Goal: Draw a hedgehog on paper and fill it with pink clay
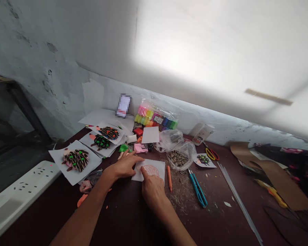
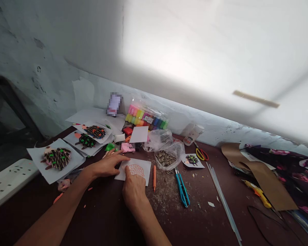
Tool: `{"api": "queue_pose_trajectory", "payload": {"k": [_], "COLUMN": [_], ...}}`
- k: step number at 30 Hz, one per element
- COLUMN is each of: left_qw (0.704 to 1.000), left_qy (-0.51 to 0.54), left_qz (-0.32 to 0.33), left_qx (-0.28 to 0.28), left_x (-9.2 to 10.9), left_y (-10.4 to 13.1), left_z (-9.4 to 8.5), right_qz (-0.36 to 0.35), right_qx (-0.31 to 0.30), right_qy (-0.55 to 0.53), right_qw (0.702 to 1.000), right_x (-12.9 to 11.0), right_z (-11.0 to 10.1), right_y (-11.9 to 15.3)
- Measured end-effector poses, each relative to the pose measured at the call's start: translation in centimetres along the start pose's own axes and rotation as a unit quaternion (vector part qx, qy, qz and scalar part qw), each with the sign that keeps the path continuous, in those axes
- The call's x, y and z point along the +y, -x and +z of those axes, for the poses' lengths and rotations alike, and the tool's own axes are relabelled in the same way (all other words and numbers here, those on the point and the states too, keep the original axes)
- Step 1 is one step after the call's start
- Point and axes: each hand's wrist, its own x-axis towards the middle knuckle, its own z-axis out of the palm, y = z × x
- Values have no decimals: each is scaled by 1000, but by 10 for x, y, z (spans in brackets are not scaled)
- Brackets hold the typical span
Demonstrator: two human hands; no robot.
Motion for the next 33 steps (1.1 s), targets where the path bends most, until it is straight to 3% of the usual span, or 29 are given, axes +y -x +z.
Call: {"api": "queue_pose_trajectory", "payload": {"k": [18, 26, 33], "left_qw": [1000, 1000, 1000], "left_qy": [-1, 1, 3], "left_qz": [4, -2, -5], "left_qx": [9, 3, -2], "left_x": [-2, -3, 1], "left_y": [-2, -2, -1], "left_z": [2, 4, 0], "right_qz": [-20, 11, 8], "right_qx": [-10, -16, 12], "right_qy": [4, -1, -29], "right_qw": [1000, 1000, 999], "right_x": [-7, 1, 10], "right_z": [2, -1, -2], "right_y": [0, 6, -1]}}
